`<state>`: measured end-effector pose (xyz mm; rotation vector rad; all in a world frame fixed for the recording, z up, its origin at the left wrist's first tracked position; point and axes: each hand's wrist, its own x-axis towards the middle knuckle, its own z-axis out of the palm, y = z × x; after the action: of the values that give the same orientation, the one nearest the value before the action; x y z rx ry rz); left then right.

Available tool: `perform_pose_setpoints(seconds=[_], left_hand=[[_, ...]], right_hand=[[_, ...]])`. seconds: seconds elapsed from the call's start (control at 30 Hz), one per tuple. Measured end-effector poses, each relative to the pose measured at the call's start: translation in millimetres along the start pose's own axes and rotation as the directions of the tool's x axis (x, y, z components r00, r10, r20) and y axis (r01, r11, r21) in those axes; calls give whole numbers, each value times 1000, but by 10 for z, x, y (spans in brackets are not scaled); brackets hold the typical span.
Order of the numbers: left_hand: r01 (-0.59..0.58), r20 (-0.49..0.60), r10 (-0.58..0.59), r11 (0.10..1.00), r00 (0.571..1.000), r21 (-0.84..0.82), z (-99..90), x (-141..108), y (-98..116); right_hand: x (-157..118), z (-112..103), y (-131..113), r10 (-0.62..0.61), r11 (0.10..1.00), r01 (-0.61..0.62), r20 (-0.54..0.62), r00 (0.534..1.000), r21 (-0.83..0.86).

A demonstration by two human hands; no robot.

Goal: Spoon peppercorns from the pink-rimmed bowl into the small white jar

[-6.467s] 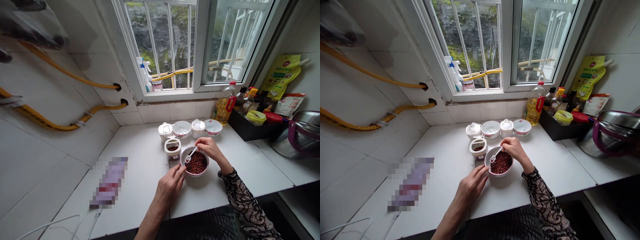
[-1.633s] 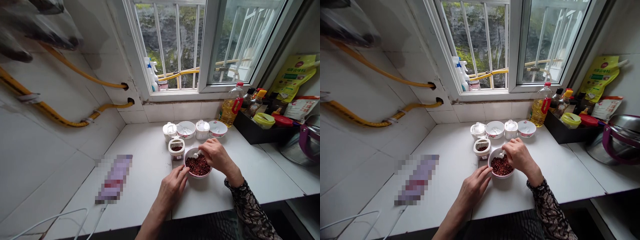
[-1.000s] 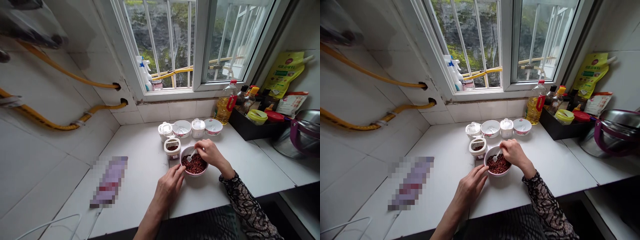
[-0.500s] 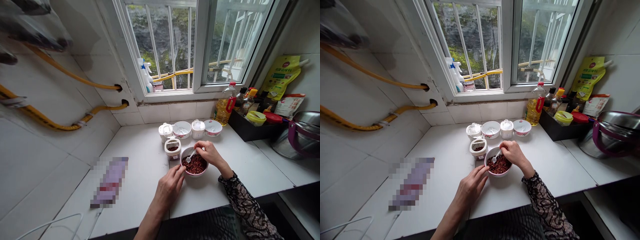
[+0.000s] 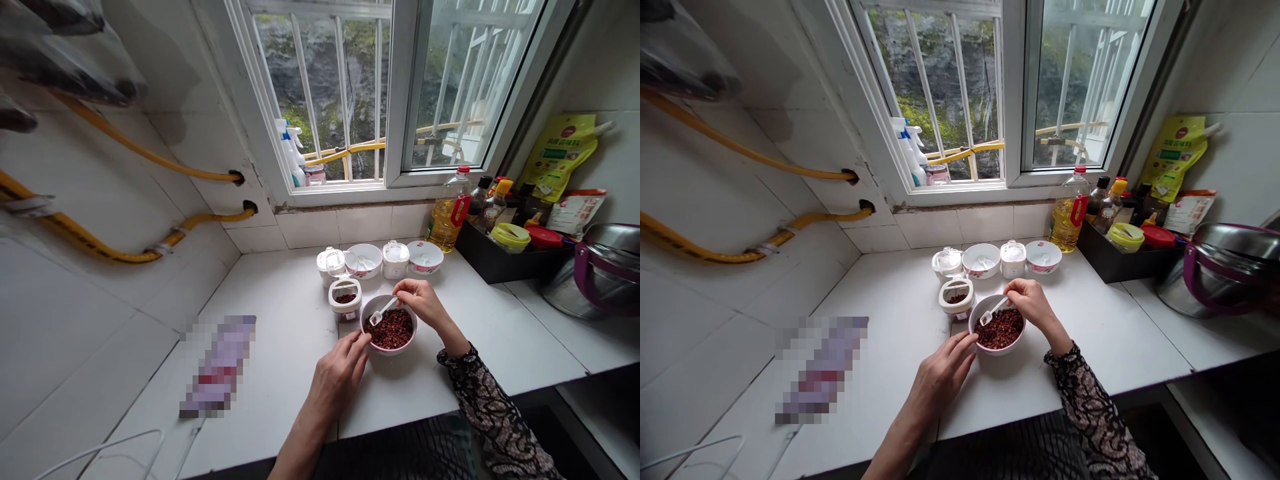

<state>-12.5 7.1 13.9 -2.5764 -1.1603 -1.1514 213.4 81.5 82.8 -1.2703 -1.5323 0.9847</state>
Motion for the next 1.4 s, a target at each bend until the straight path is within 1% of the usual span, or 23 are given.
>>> perform_pose_setpoints(seconds=[0.13,0.2,0.27,0.33,0.4,0.43,0.47,0.53,0.57,0.6,0.63,0.67,0.73,0.77,0.8,0.87,0.93,1.03,1.1,1.13,1.2,1.3,1.4], left_hand=[[-1,1,1,1000,1000,1,1,-1,2],[5,6,-5,1000,1000,1,0,1,7],[13,14,-13,1000,1000,-1,-2,3,12],[14,16,-14,1000,1000,-4,-5,7,16],[10,10,-10,1000,1000,-1,-6,11,19],[7,9,-7,1000,1000,2,-7,12,19],[5,5,-6,1000,1000,6,-6,12,20],[3,1,-3,1000,1000,10,-6,10,19],[4,1,-4,1000,1000,9,-6,8,19],[6,3,-6,1000,1000,7,-6,7,19],[7,6,-7,1000,1000,4,-8,6,19],[8,11,-8,1000,1000,1,-9,6,20],[14,20,-14,1000,1000,-3,-13,7,23],[16,23,-15,1000,1000,-4,-14,8,24],[16,25,-16,1000,1000,-6,-14,9,25],[16,28,-16,1000,999,-8,-10,7,23],[12,22,-12,1000,1000,-6,-3,3,18],[5,11,-5,1000,1000,8,5,-4,9],[1,5,-1,1000,1000,8,6,-6,4],[0,4,0,1000,1000,4,5,-6,3],[0,4,0,1000,1000,-4,3,-6,3],[0,9,0,1000,1000,-7,1,-6,6],[-1,14,1,1000,1000,-2,-3,-5,7]], right_hand=[[39,-10,41,37,995,-35,-21,999,89],[71,9,38,23,991,-16,-53,998,134],[100,65,3,-35,988,52,-120,992,144],[113,156,-63,-145,982,166,-204,968,89],[104,265,-139,-306,952,303,-251,918,-49],[93,318,-173,-399,916,374,-256,880,-143],[80,367,-201,-501,858,450,-213,838,-249],[53,434,-234,-647,711,571,-64,760,-411],[40,447,-239,-682,650,608,4,731,-456],[29,444,-239,-694,619,623,38,719,-478],[19,423,-235,-691,621,616,31,722,-484],[10,385,-227,-677,649,591,-11,736,-479],[-4,265,-204,-619,739,520,-129,774,-428],[-8,193,-187,-589,775,492,-172,789,-395],[-11,120,-166,-560,803,472,-185,808,-364],[-10,4,-115,-506,828,440,-124,854,-348],[-5,-43,-58,-477,818,418,-61,877,-394],[1,27,7,-457,765,398,9,889,-507],[1,109,26,-424,753,397,73,903,-526],[0,141,29,-405,763,392,92,910,-514],[1,168,26,-353,818,351,83,932,-455],[12,128,15,-224,934,218,11,975,-284],[33,72,1,-107,990,104,-24,994,-98]])
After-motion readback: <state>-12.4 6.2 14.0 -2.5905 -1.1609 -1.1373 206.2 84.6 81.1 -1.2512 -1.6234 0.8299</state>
